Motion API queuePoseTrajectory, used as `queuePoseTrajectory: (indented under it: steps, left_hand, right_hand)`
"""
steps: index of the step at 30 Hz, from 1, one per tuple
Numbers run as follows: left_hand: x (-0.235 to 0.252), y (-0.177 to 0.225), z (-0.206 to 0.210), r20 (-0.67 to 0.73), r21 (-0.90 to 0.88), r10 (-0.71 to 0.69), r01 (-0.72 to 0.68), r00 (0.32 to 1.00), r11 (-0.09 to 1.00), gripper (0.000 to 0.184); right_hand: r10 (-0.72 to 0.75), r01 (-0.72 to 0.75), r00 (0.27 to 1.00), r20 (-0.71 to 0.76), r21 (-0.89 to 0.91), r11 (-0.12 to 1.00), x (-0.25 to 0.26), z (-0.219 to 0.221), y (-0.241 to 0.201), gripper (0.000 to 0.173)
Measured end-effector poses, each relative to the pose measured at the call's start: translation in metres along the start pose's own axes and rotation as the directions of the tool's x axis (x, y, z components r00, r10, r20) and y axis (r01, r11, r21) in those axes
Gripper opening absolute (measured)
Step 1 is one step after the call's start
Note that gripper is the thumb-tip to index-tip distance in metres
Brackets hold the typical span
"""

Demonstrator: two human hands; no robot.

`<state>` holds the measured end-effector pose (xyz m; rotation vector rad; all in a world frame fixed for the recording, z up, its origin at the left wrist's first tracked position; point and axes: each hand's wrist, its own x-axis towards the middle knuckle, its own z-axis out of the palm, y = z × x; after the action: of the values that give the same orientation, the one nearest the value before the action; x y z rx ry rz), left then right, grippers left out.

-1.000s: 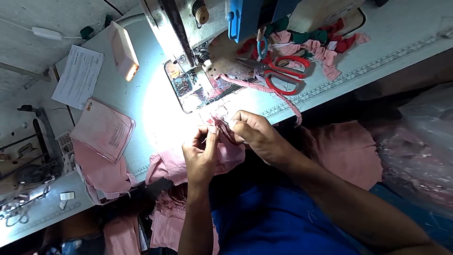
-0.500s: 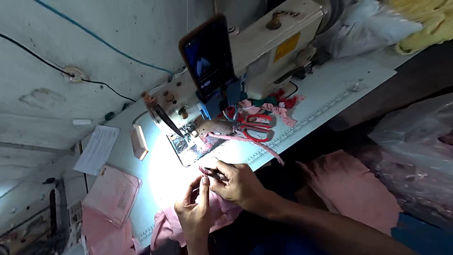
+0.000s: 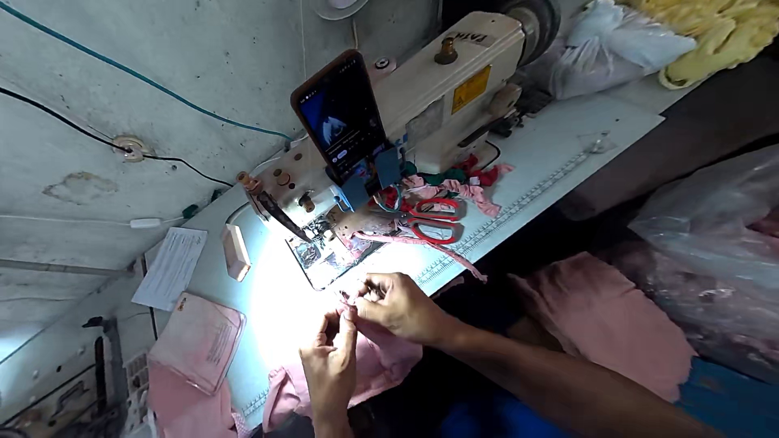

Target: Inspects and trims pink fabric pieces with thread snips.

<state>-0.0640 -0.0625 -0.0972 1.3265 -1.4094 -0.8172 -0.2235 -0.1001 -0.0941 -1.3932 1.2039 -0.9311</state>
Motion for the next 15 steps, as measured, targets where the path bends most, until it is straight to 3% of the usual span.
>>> queuePoseTrajectory:
  steps: [1,2,5,7,9,12,15]
  left_hand:
    - [0.001,-0.003,0.001,-0.011,-0.058,-0.005,0.005,1.0,0.998,0.01]
    - [0.003,-0.004,0.003,-0.021,-0.09,-0.007,0.005,1.0,0.996,0.01]
    - [0.003,0.004,0.003,-0.019,-0.022,-0.024,0.024,1.0,0.999,0.01]
    - [0.0,0.008,0.002,-0.019,0.024,-0.059,0.059,0.998,0.998,0.008]
    - [0.0,0.008,0.002,-0.011,-0.02,-0.079,0.078,0.997,0.997,0.006]
    - [0.001,0.005,0.003,0.033,-0.16,-0.109,0.113,0.994,0.981,0.006]
    - [0.004,0.004,0.003,0.024,-0.214,-0.138,0.14,0.99,0.967,0.006]
  right_hand:
    - [0.074,-0.076,0.997,0.025,0.091,0.993,0.003,0.0,0.0,0.013]
    - [0.064,-0.064,0.998,0.003,0.058,0.996,0.003,0.0,0.0,0.015]
    - [-0.249,0.213,0.966,-0.077,-0.315,0.925,-0.008,-0.001,0.001,0.022]
    - [-0.398,0.347,0.917,-0.034,-0.429,0.834,-0.012,-0.006,0.005,0.021]
    - [-0.335,0.311,0.942,-0.015,-0.339,0.888,-0.008,-0.009,0.003,0.016]
    - [-0.07,0.068,0.997,0.027,0.067,0.995,-0.004,-0.012,-0.001,0.008]
    - [-0.031,0.023,0.998,0.05,0.145,0.989,-0.016,-0.016,-0.006,0.022]
